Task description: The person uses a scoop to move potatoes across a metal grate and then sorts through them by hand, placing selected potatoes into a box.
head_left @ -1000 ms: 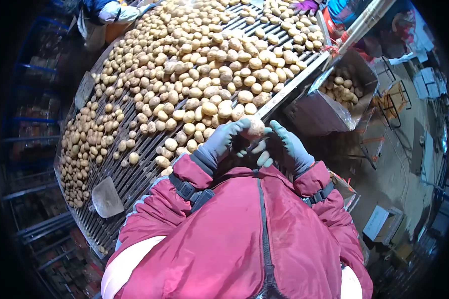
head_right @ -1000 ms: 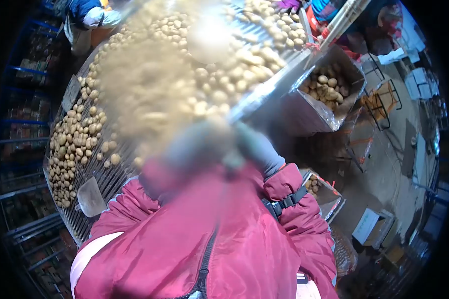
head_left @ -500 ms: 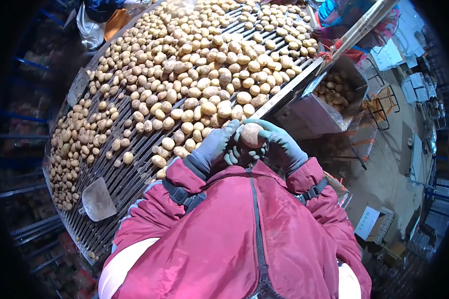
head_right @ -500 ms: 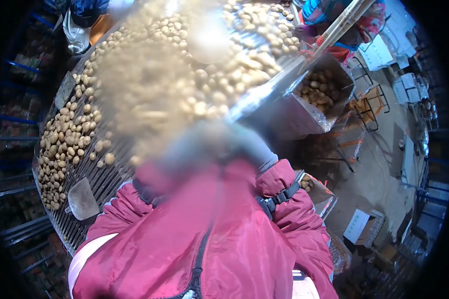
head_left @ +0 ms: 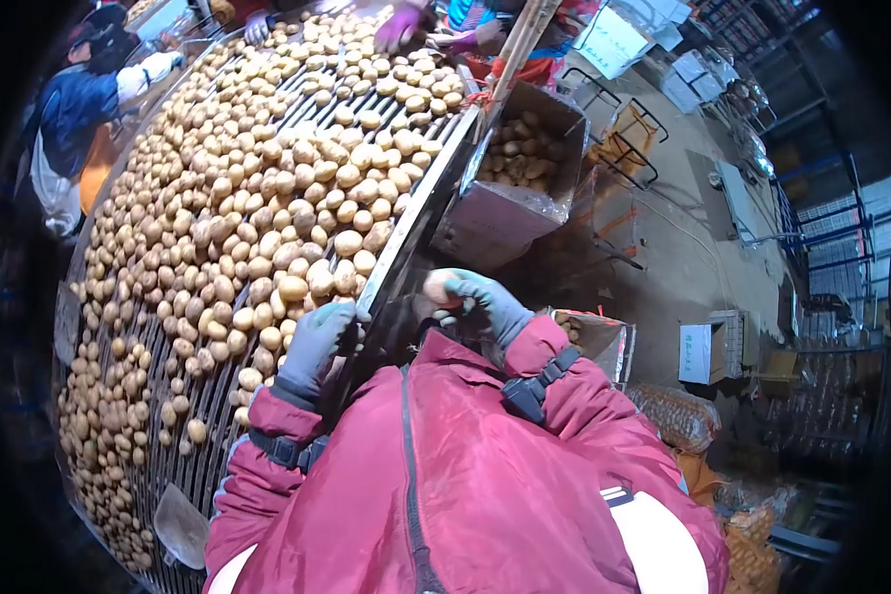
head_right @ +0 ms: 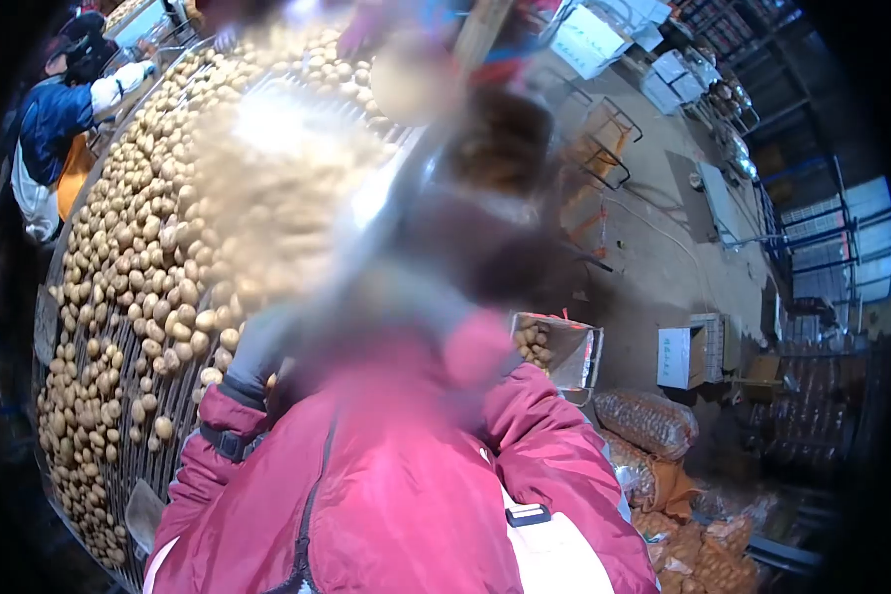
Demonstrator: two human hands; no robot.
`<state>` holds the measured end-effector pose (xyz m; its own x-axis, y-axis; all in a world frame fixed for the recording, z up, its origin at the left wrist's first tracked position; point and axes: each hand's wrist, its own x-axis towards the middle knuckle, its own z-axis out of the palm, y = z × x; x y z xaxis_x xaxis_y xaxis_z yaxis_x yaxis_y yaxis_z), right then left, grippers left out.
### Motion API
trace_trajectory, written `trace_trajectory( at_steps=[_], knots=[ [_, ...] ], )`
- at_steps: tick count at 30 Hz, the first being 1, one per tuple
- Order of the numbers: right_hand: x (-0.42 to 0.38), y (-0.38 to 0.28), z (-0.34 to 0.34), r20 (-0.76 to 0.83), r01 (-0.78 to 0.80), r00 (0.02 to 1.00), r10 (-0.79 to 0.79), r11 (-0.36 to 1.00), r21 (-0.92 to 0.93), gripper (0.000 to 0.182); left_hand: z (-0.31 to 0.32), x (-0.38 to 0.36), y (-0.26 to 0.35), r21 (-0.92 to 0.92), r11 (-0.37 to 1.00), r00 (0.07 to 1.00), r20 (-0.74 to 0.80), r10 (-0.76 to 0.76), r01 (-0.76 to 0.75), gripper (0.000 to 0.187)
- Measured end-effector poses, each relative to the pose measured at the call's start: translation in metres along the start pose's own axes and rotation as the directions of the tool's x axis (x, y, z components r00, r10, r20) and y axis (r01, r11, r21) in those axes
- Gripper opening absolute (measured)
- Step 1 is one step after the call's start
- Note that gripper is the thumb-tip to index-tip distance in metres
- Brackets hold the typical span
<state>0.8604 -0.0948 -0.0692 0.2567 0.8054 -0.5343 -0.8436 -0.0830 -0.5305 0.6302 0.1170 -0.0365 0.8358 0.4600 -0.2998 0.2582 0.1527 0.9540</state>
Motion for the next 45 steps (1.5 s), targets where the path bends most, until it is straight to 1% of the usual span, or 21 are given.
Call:
trace_trajectory(
  at_steps=[4, 6, 7, 8, 10, 12, 14, 17, 22, 24, 25, 26, 27, 28, 36, 38, 40, 41, 42, 44, 45],
  knots=[
    [-0.002, -0.057, -0.122, -0.181, 0.27, 0.925, -0.335, 0.912, -0.31, 0.034, -0.025, 0.0, -0.01, 0.159, 0.977, 0.989, -0.033, 0.147, -0.14, 0.027],
    [-0.012, -0.113, -0.162, -0.448, 0.458, 0.807, -0.386, 0.887, 0.061, 0.035, -0.035, 0.0, -0.014, 0.103, 0.991, 0.994, -0.058, 0.092, -0.085, 0.026],
    [-0.003, -0.122, -0.232, -0.323, 0.589, 0.633, -0.704, 0.708, -0.389, 0.04, -0.043, 0.0, -0.015, 0.046, 0.998, 0.997, -0.073, 0.034, -0.03, 0.025],
    [-0.024, -0.149, -0.208, -0.63, 0.541, 0.678, -0.378, 0.837, 0.081, 0.044, -0.058, 0.01, -0.034, 0.397, 0.88, 0.958, -0.002, 0.285, -0.261, 0.025],
    [-0.024, -0.154, -0.193, -0.748, 0.488, 0.577, -0.33, 0.873, -0.009, 0.044, -0.059, 0.017, -0.018, -0.192, 0.968, 0.97, -0.146, -0.192, 0.163, 0.024],
    [-0.007, -0.141, -0.183, -0.632, 0.353, 0.733, -0.253, 0.935, 0.035, 0.045, -0.068, 0.043, -0.029, -0.254, 0.938, 0.925, -0.235, -0.298, 0.238, 0.024],
    [0.026, -0.122, -0.165, -0.26, 0.156, 0.954, -0.149, 0.988, 0.003, 0.045, -0.098, 0.066, -0.065, 0.008, 0.996, 0.965, -0.248, -0.083, 0.087, 0.023],
    [0.089, -0.089, -0.104, -0.012, 0.201, 0.968, -0.25, 0.805, -0.558, 0.046, -0.1, 0.077, -0.048, 0.29, 0.951, 0.93, -0.308, 0.198, -0.107, 0.027],
    [0.124, -0.103, 0.05, 0.105, -0.197, 0.961, 0.255, 0.901, -0.386, 0.04, -0.077, 0.11, 0.019, 0.484, 0.858, 0.784, -0.595, 0.18, 0.17, 0.038],
    [0.155, -0.091, 0.053, 0.144, -0.165, 0.947, 0.289, 0.816, -0.554, 0.041, -0.089, 0.13, 0.004, 0.655, 0.606, 0.664, -0.7, 0.263, 0.451, 0.054],
    [0.183, -0.068, 0.025, 0.312, 0.142, 0.936, 0.166, 0.631, -0.763, 0.041, -0.106, 0.134, -0.011, 0.688, 0.616, 0.689, -0.657, 0.305, 0.383, 0.058],
    [0.198, -0.057, 0.022, 0.308, 0.084, 0.928, 0.208, 0.689, -0.72, 0.044, -0.122, 0.135, -0.016, 0.72, 0.621, 0.713, -0.609, 0.348, 0.311, 0.062],
    [0.21, -0.051, 0.023, 0.344, 0.131, 0.907, 0.245, 0.61, -0.781, 0.046, -0.113, 0.148, -0.013, 0.521, 0.585, 0.588, -0.804, 0.091, 0.621, 0.068],
    [0.221, -0.044, 0.023, 0.372, 0.182, 0.884, 0.283, 0.526, -0.831, 0.048, -0.132, 0.152, -0.051, 0.756, 0.467, 0.726, -0.622, 0.294, 0.459, 0.072],
    [0.257, -0.129, 0.092, 0.273, 0.18, 0.822, 0.5, 0.227, -0.957, 0.065, -0.038, 0.258, 0.03, 0.64, 0.698, 0.801, -0.576, 0.161, 0.32, 0.077],
    [0.274, -0.134, 0.083, 0.376, 0.19, 0.814, 0.443, 0.408, -0.893, 0.056, -0.036, 0.291, 0.028, 0.613, 0.764, 0.82, -0.533, 0.21, 0.202, 0.072],
    [0.292, -0.162, 0.091, 0.549, 0.465, 0.77, 0.325, 0.303, -0.832, 0.049, -0.044, 0.321, 0.038, 0.6, 0.784, 0.815, -0.527, 0.241, 0.156, 0.072],
    [0.313, -0.158, 0.073, 0.428, 0.28, 0.82, 0.379, 0.386, -0.879, 0.05, -0.05, 0.334, 0.037, 0.557, 0.82, 0.825, -0.521, 0.221, 0.133, 0.072],
    [0.323, -0.154, 0.063, 0.697, 0.669, 0.703, 0.139, 0.201, -0.715, 0.055, -0.057, 0.341, 0.046, 0.53, 0.838, 0.823, -0.53, 0.204, 0.133, 0.07],
    [0.358, -0.154, 0.049, 0.544, 0.53, 0.838, 0.047, 0.172, -0.831, 0.057, -0.069, 0.35, 0.017, 0.581, 0.813, 0.718, -0.587, 0.373, 0.052, 0.069],
    [0.364, -0.165, 0.055, 0.489, 0.477, 0.872, -0.034, 0.288, -0.831, 0.057, -0.101, 0.358, -0.045, 0.932, 0.296, 0.66, -0.359, 0.66, 0.211, 0.068]
  ],
)
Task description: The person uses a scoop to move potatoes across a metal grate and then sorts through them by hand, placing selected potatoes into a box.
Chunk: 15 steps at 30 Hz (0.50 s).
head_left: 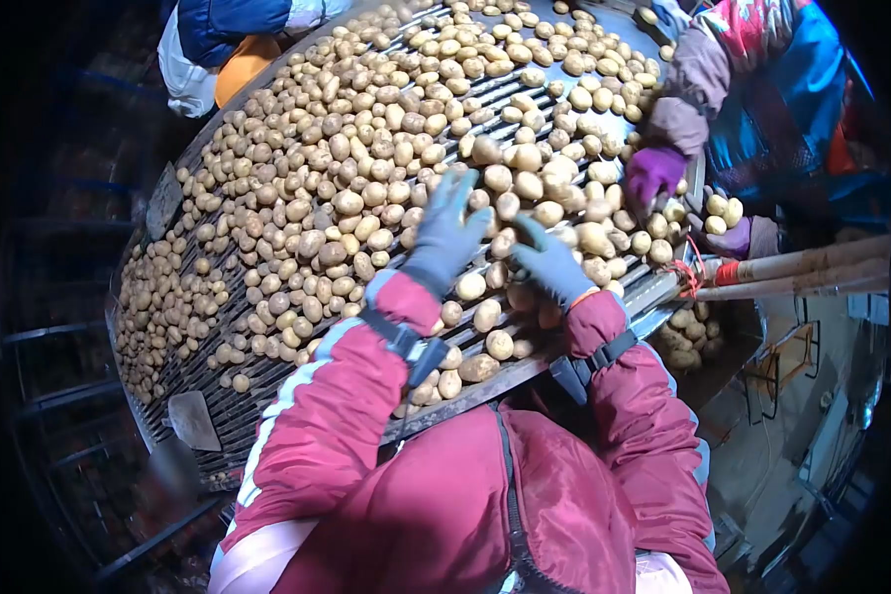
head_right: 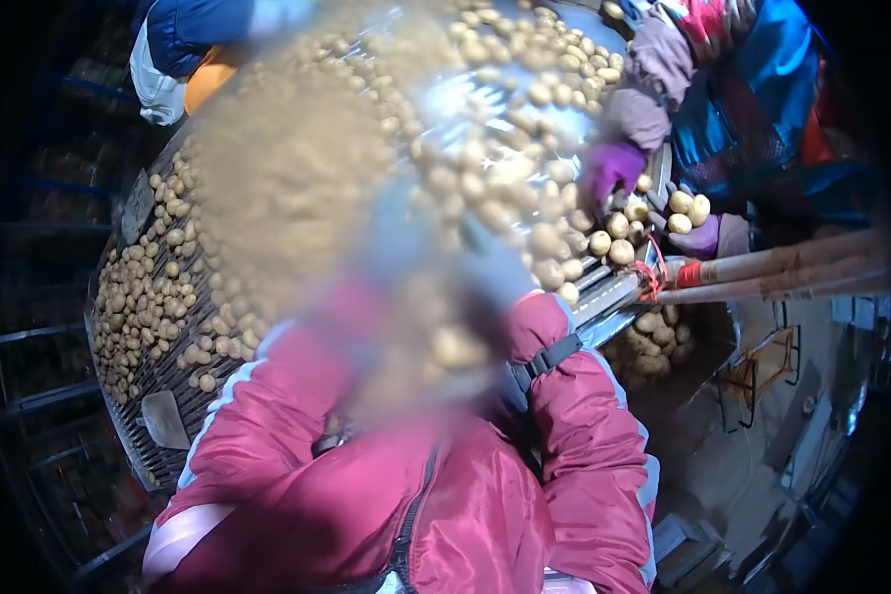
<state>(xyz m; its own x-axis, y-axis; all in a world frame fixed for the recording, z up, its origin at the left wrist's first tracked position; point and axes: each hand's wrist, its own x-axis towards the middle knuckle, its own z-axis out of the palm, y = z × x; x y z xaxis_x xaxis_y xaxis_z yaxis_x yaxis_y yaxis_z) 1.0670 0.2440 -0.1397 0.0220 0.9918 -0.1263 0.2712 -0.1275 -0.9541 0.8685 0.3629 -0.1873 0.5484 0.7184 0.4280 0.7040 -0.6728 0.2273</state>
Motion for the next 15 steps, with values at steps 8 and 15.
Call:
trace_trajectory(
  at_steps=[8, 15],
  knots=[
    [-0.014, 0.072, -0.006, 0.082, 0.051, 0.994, -0.066, 0.985, 0.166, 0.034, -0.178, -0.091, -0.222, 0.138, 0.589, 0.596, -0.01, -0.803, 0.796, 0.06],
    [0.001, 0.061, 0.021, 0.273, -0.443, 0.892, 0.361, 0.82, 0.362, 0.029, -0.144, 0.006, -0.14, -0.079, 0.66, 0.663, 0.024, -0.748, 0.747, 0.065]
  ],
)
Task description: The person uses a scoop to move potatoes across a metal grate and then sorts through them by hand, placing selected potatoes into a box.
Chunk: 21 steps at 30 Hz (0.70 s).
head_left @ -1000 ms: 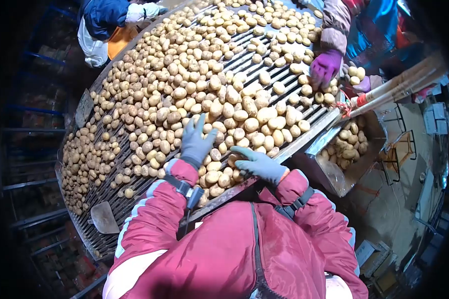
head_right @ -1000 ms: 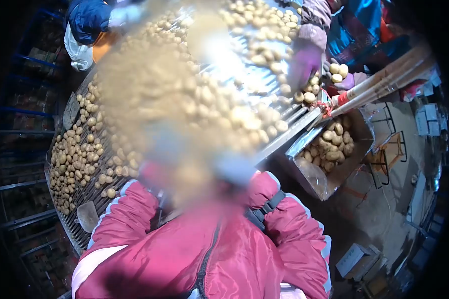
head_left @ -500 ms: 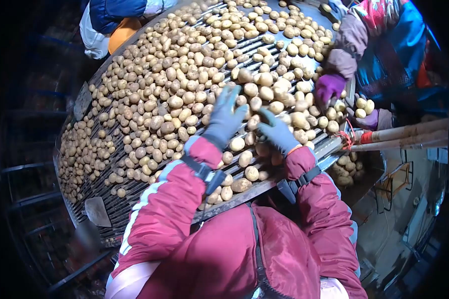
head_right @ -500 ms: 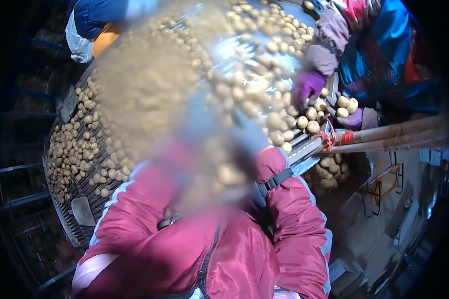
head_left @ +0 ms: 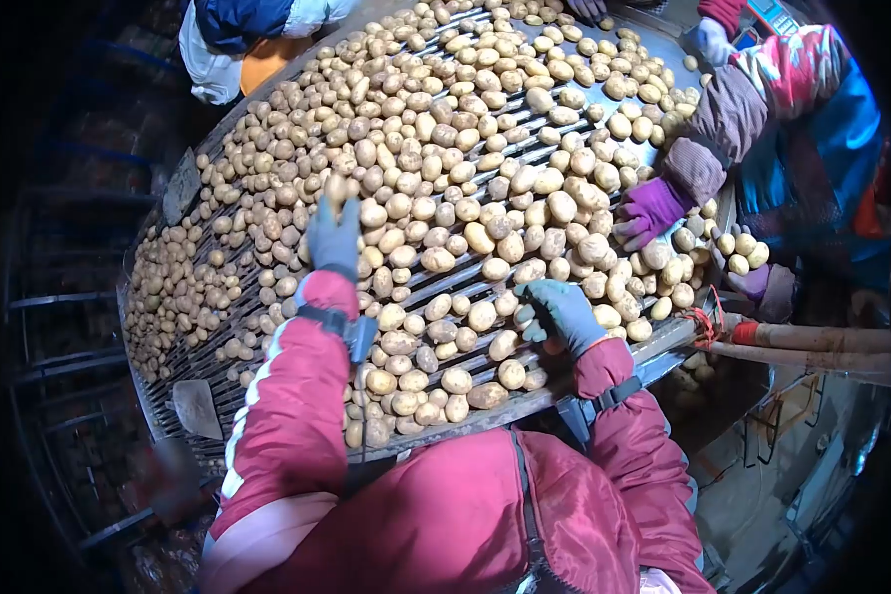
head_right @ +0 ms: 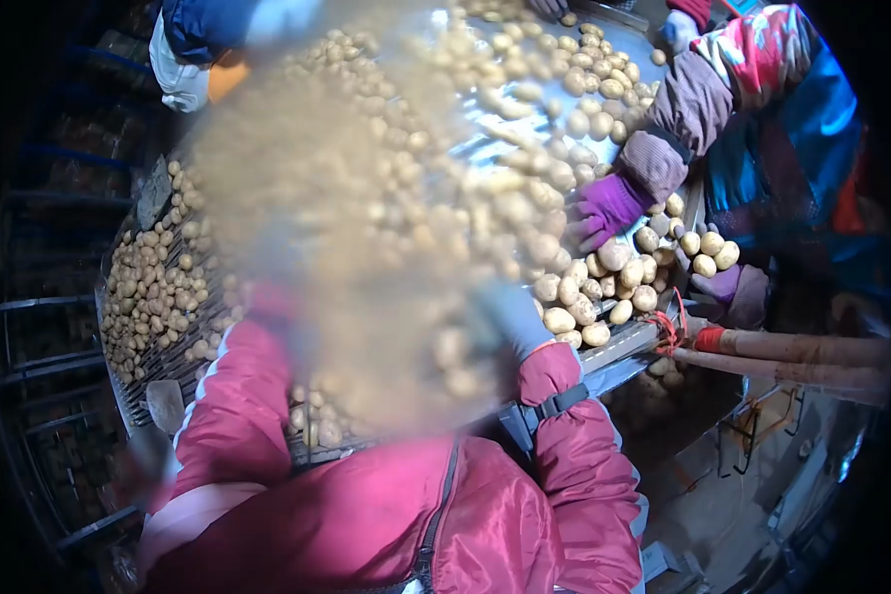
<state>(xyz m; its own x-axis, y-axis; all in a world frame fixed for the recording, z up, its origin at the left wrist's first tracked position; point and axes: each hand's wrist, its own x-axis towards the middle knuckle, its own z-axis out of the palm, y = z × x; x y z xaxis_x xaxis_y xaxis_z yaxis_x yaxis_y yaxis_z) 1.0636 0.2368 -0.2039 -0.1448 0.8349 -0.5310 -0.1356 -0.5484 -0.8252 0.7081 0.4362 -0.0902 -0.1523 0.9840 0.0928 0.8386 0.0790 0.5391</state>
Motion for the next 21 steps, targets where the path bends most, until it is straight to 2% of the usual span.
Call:
trace_trajectory(
  at_steps=[1, 2, 3, 4, 5, 6, 7, 8, 9, 10, 11, 12, 13, 16, 17, 18, 19, 20, 21],
  knots=[
    [0.002, -0.007, 0.002, 0.0, 0.072, 0.997, -0.072, 0.991, -0.109, 0.027, 0.017, 0.002, 0.019, -0.118, 0.993, 0.999, 0.042, 0.018, -0.012, 0.065],
    [0.008, -0.003, -0.001, 0.011, 0.074, 0.997, -0.073, 0.991, -0.111, 0.027, 0.032, 0.006, 0.036, -0.232, 0.972, 0.996, 0.078, 0.04, -0.021, 0.064],
    [0.014, 0.008, -0.009, 0.045, 0.193, 0.981, -0.188, 0.971, -0.144, 0.026, 0.056, 0.007, 0.047, 0.008, 0.999, 0.991, 0.124, -0.041, 0.04, 0.064],
    [0.022, 0.012, -0.015, 0.088, 0.317, 0.948, -0.306, 0.933, -0.173, 0.025, 0.077, 0.008, 0.059, 0.247, 0.965, 0.981, 0.143, -0.132, 0.093, 0.064],
    [0.026, 0.011, -0.013, -0.031, 0.218, 0.975, -0.222, 0.972, -0.085, 0.023, 0.086, 0.004, 0.071, 0.097, 0.988, 0.992, 0.051, 0.112, -0.116, 0.064],
    [0.013, -0.012, -0.01, -0.079, 0.021, 0.997, -0.016, 0.998, 0.062, 0.023, 0.092, -0.002, 0.089, 0.023, 0.994, 0.991, 0.071, 0.109, -0.111, 0.065],
    [-0.001, -0.044, -0.002, -0.101, -0.087, 0.989, 0.111, 0.973, 0.213, 0.023, 0.114, -0.001, 0.091, -0.173, 0.963, 0.978, -0.001, 0.209, -0.206, 0.067],
    [-0.013, -0.064, 0.006, -0.105, -0.2, 0.962, 0.252, 0.913, 0.356, 0.023, 0.107, -0.017, 0.108, -0.082, 0.96, 0.959, 0.067, 0.275, -0.269, 0.069],
    [-0.015, -0.065, 0.006, -0.104, -0.199, 0.963, 0.247, 0.919, 0.34, 0.023, 0.099, -0.032, 0.127, -0.002, 0.941, 0.931, 0.142, 0.335, -0.338, 0.07],
    [-0.016, -0.066, 0.004, -0.108, -0.192, 0.965, 0.238, 0.926, 0.326, 0.024, 0.123, -0.038, 0.115, -0.124, 0.893, 0.872, 0.193, 0.449, -0.432, 0.073],
    [-0.019, -0.074, 0.007, -0.13, -0.195, 0.961, 0.242, 0.934, 0.299, 0.024, 0.108, -0.053, 0.122, -0.143, 0.901, 0.829, 0.355, 0.433, -0.409, 0.075],
    [-0.02, -0.077, 0.009, -0.138, -0.187, 0.961, 0.24, 0.931, 0.313, 0.025, 0.085, -0.064, 0.132, -0.32, 0.908, 0.784, 0.474, 0.4, -0.269, 0.072],
    [-0.02, -0.075, 0.009, -0.14, -0.177, 0.963, 0.23, 0.933, 0.314, 0.025, 0.08, -0.062, 0.118, -0.317, 0.911, 0.791, 0.471, 0.391, -0.262, 0.072],
    [-0.018, -0.071, 0.007, -0.136, -0.194, 0.96, 0.246, 0.929, 0.315, 0.023, 0.066, -0.052, 0.024, -0.394, 0.892, 0.891, 0.291, 0.349, -0.221, 0.061],
    [-0.017, -0.071, 0.007, -0.136, -0.202, 0.957, 0.255, 0.926, 0.319, 0.023, 0.051, -0.05, -0.01, -0.068, 0.944, 0.944, 0.049, 0.327, -0.323, 0.058],
    [-0.016, -0.071, 0.008, -0.141, -0.204, 0.955, 0.261, 0.923, 0.326, 0.023, -0.002, -0.049, -0.007, -0.012, 0.966, 0.966, -0.031, 0.258, -0.258, 0.057],
    [-0.019, -0.076, 0.01, -0.143, -0.2, 0.955, 0.259, 0.921, 0.333, 0.023, -0.025, -0.056, -0.02, 0.1, 0.985, 0.989, -0.035, 0.145, -0.141, 0.057],
    [-0.019, -0.075, 0.012, -0.132, -0.191, 0.958, 0.253, 0.912, 0.364, 0.024, -0.021, -0.063, -0.041, 0.094, 0.995, 0.999, 0.032, 0.042, -0.044, 0.059],
    [-0.016, -0.066, 0.007, -0.122, -0.21, 0.957, 0.264, 0.918, 0.337, 0.023, -0.026, -0.074, -0.032, 0.101, 0.991, 0.985, 0.154, 0.074, -0.09, 0.062]
  ],
)
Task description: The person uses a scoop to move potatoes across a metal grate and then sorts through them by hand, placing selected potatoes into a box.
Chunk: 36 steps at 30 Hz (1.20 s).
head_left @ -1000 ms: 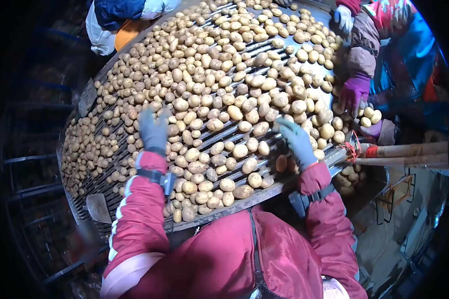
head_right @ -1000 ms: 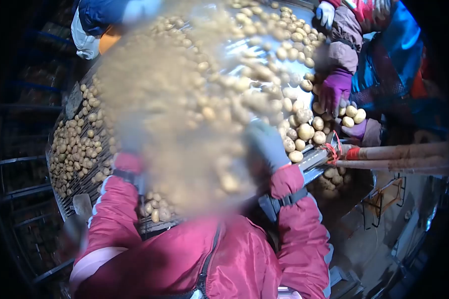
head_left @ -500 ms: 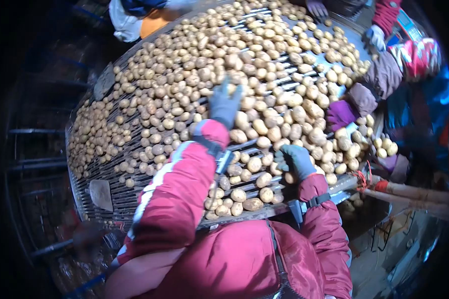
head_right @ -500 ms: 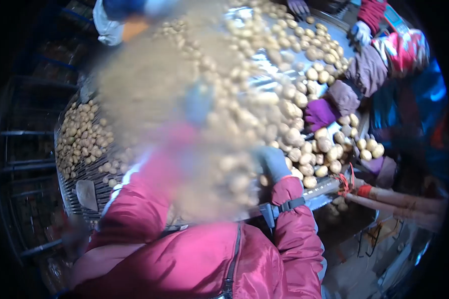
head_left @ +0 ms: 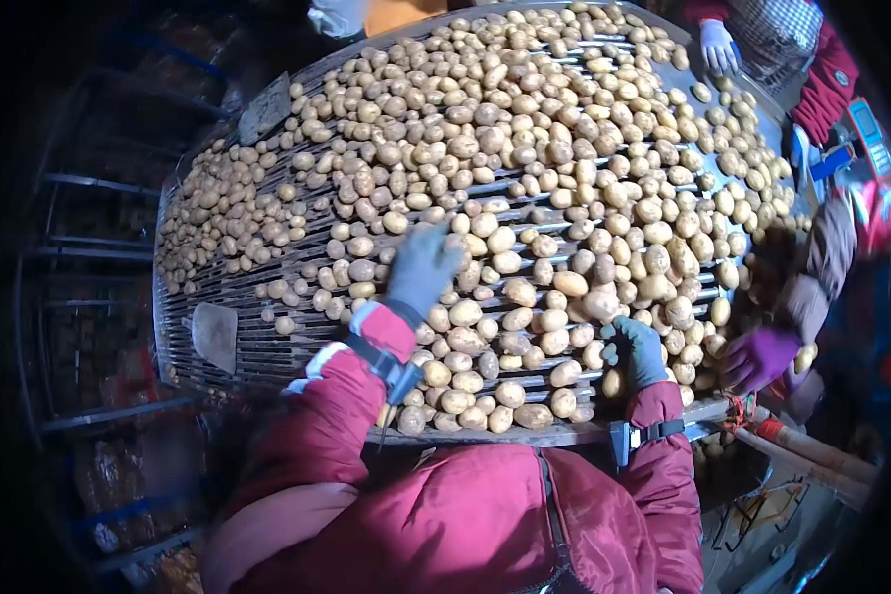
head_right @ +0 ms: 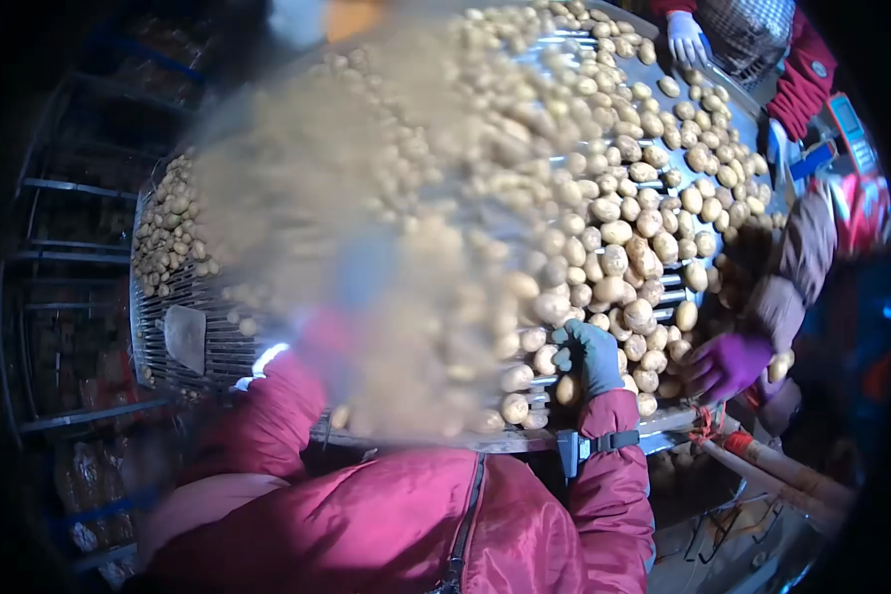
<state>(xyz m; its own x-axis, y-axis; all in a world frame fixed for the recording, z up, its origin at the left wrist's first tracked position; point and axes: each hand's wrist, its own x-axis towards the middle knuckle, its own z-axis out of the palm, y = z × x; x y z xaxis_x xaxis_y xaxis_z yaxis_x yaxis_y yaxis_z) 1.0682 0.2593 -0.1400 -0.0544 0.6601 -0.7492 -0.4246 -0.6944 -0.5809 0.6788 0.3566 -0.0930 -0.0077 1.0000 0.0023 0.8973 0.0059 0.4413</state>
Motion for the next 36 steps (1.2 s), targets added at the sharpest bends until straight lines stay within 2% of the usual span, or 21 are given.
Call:
trace_trajectory(
  at_steps=[1, 2, 6, 8, 9, 10, 11, 12, 13, 15, 18, 21, 23, 25, 28, 30, 32, 33, 34, 35, 36],
  knots=[
    [0.007, 0.006, -0.005, 0.006, -0.009, 1.0, 0.009, 0.999, -0.031, 0.023, 0.002, -0.009, 0.014, 0.006, 0.999, 0.992, 0.116, 0.046, -0.047, 0.064],
    [0.003, 0.004, 0.0, -0.014, 0.027, 1.0, -0.028, 1.0, -0.014, 0.024, 0.008, -0.017, 0.021, -0.066, 0.963, 0.964, 0.031, 0.262, -0.26, 0.068],
    [0.009, 0.01, -0.006, -0.027, 0.035, 0.999, -0.036, 0.999, -0.01, 0.027, -0.014, 0.025, 0.0, -0.05, 0.975, 0.97, -0.123, 0.209, -0.217, 0.063],
    [0.012, 0.014, -0.011, -0.027, 0.022, 0.999, -0.023, 0.999, -0.039, 0.028, -0.026, 0.051, -0.058, 0.435, 0.899, 0.946, -0.311, 0.094, 0.054, 0.062],
    [0.014, 0.015, -0.013, -0.022, 0.023, 0.999, -0.024, 0.999, -0.033, 0.028, -0.034, 0.077, -0.057, 0.342, 0.813, 0.823, -0.502, -0.266, 0.471, 0.066],
    [0.008, 0.01, -0.004, -0.053, 0.027, 0.998, -0.028, 0.999, -0.026, 0.027, -0.049, 0.089, -0.111, 0.098, 0.952, 0.902, -0.36, -0.237, 0.289, 0.072],
    [0.006, 0.007, -0.001, -0.054, 0.027, 0.998, -0.028, 0.999, -0.026, 0.027, -0.051, 0.107, -0.13, -0.123, 0.917, 0.867, -0.297, -0.4, 0.38, 0.076],
    [0.005, 0.006, 0.001, -0.065, 0.01, 0.998, -0.013, 0.999, -0.046, 0.027, -0.062, 0.124, -0.131, -0.214, 0.855, 0.86, -0.099, -0.5, 0.473, 0.08],
    [0.004, 0.004, 0.002, -0.076, -0.007, 0.997, 0.002, 0.998, -0.067, 0.027, -0.064, 0.14, -0.118, -0.218, 0.853, 0.859, -0.098, -0.502, 0.473, 0.08],
    [0.004, 0.004, 0.002, -0.074, -0.003, 0.997, -0.001, 0.998, -0.06, 0.026, -0.049, 0.164, -0.077, -0.089, 0.91, 0.91, -0.056, -0.41, 0.404, 0.083],
    [0.003, 0.005, 0.001, -0.074, 0.028, 0.997, -0.036, 0.994, -0.108, 0.027, -0.005, 0.18, -0.046, -0.342, 0.894, 0.945, -0.051, -0.324, 0.289, 0.081],
    [0.002, 0.003, 0.004, -0.078, 0.022, 0.996, -0.029, 0.995, -0.095, 0.027, 0.06, 0.2, -0.061, -0.801, 0.58, 0.945, 0.288, 0.157, 0.148, 0.072],
    [0.003, 0.003, 0.004, -0.074, 0.017, 0.997, -0.022, 0.998, -0.067, 0.028, 0.063, 0.157, 0.012, -0.597, 0.803, 0.929, 0.299, 0.219, 0.002, 0.073],
    [0.007, 0.006, -0.002, -0.072, 0.021, 0.997, -0.027, 0.996, -0.089, 0.028, 0.08, 0.11, 0.06, -0.51, 0.844, 0.871, 0.327, 0.368, -0.165, 0.074],
    [0.005, 0.004, -0.002, -0.078, 0.006, 0.997, -0.017, 0.99, -0.142, 0.028, 0.009, 0.041, 0.095, -0.681, 0.726, 0.876, 0.405, 0.264, 0.095, 0.081],
    [0.004, 0.003, 0.0, -0.08, 0.004, 0.997, -0.015, 0.99, -0.139, 0.03, -0.01, 0.014, 0.05, -0.668, 0.739, 0.971, 0.223, 0.091, 0.084, 0.064],
    [0.006, 0.004, 0.0, -0.08, 0.01, 0.997, -0.022, 0.99, -0.141, 0.032, 0.011, -0.001, -0.056, -0.101, 0.991, 0.98, -0.189, 0.062, -0.082, 0.058],
    [0.008, 0.004, 0.0, -0.073, 0.009, 0.997, -0.019, 0.99, -0.141, 0.032, 0.018, -0.021, -0.115, -0.726, 0.644, 0.903, -0.411, -0.124, -0.243, 0.06],
    [0.01, 0.005, -0.002, -0.071, 0.011, 0.997, -0.022, 0.99, -0.141, 0.033, -0.009, -0.038, -0.16, -0.257, 0.964, 0.938, -0.312, -0.149, 0.068, 0.063],
    [0.012, 0.008, -0.005, -0.074, 0.01, 0.997, -0.021, 0.99, -0.139, 0.034, -0.027, -0.053, -0.189, 0.34, 0.89, 0.944, -0.235, -0.232, 0.303, 0.067],
    [0.016, 0.013, -0.011, -0.048, 0.056, 0.997, -0.063, 0.989, -0.138, 0.035, -0.041, -0.063, -0.179, 0.132, 0.895, 0.884, -0.267, -0.383, 0.427, 0.071]
  ],
)
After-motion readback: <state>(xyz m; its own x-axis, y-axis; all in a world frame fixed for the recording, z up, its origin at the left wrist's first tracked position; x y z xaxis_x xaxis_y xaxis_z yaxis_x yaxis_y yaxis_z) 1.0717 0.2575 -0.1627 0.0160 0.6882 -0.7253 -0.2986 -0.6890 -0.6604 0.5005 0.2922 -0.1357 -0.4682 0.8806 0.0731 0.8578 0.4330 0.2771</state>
